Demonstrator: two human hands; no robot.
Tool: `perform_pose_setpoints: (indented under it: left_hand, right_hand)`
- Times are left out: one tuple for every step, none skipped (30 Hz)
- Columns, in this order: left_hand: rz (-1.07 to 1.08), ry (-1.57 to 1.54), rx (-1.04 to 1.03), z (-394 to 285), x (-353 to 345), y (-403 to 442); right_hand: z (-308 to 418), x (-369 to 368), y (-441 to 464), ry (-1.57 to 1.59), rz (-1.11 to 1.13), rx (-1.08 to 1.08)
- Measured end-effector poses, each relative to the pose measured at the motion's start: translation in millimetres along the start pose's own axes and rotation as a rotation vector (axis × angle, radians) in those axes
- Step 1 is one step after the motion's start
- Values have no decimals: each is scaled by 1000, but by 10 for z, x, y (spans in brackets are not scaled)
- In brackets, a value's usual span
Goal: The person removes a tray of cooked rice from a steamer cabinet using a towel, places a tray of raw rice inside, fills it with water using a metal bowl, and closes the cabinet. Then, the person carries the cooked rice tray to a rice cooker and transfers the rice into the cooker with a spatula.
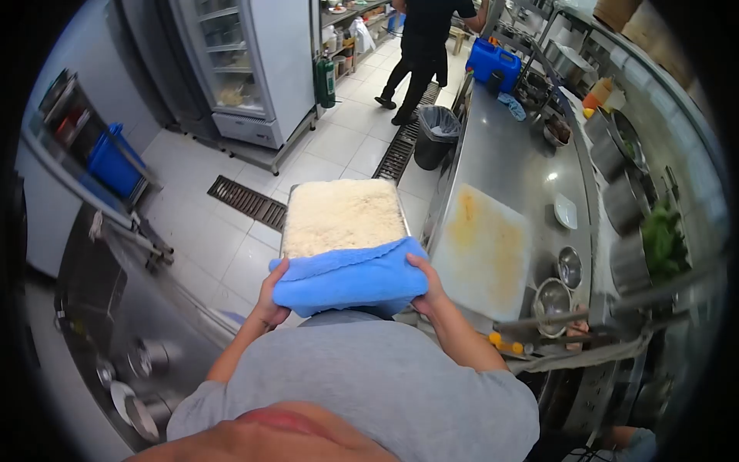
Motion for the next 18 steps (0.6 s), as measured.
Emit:
perform_pose_setpoints:
  left_hand:
    - [22, 6, 19, -196, -12, 365]
    - [49, 8, 34, -384, -37, 746]
    - [83, 11, 62, -568, -37, 1111]
    - [110, 5, 95, -727, -3, 1426]
    - [132, 2, 118, -913, -26, 1710]
    - [120, 18, 54, -1197, -173, 2156]
    - [71, 39, 34, -1366, -239, 2372]
    - [10, 64, 36, -1527, -231, 2522]
    - [32, 45, 46, -1668, -82, 2856]
    - [14, 54, 43, -1898, -87, 3109]
    - [1, 63, 37, -2133, -89, 3360]
    - [-4, 68, 22, -2305, -92, 3460]
    - [-6, 84, 29, -2530, -54, 3754]
    - [11, 81, 31, -2691, -32, 4050]
    - [26, 83, 42, -2874, 11, 4351]
    - [42, 90, 60, -3069, 66, 4678]
    - [27, 105, 135, -3272, 114, 5016]
    - [59, 114, 129, -3508, 80, 5391]
  right_hand:
    - [128, -52, 265, 21, -15, 24]
    - [298, -91, 525, 36, -30, 50]
    - [474, -87, 790, 44, -44, 72]
    - [567, -74, 1023, 21, -94, 103]
    - [648, -125, 1264, -2, -133, 133]
    - [981, -197, 1731, -41, -133, 194]
    - [1214, -219, 2066, -21, -103, 156]
    - [1358, -260, 2371, 8, -88, 86]
    - [1535, -286, 2686, 30, -76, 19]
    - [1738, -341, 3018, 40, -60, -36]
    - [1872, -427, 3335, 41, -68, -42]
    - [1936, -545, 3500, 30, -71, -22]
    - [2072, -649, 3843, 17, -80, -6]
    - [2195, -690, 4156, 8, -88, 8]
    - [2364, -714, 4499, 21, -56, -6]
    - [2557, -713, 4861, 42, -27, -17]
    - [2636, -748, 5114, 77, -10, -31]
    - [2827, -840, 5395, 70, -54, 16]
Point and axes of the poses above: each hand's wrist, its own y-axis towards the middle knuckle, its own x-axis out of the back of the hand, z = x × y, the point moved 1 cm from there along y, towards the middle knuckle
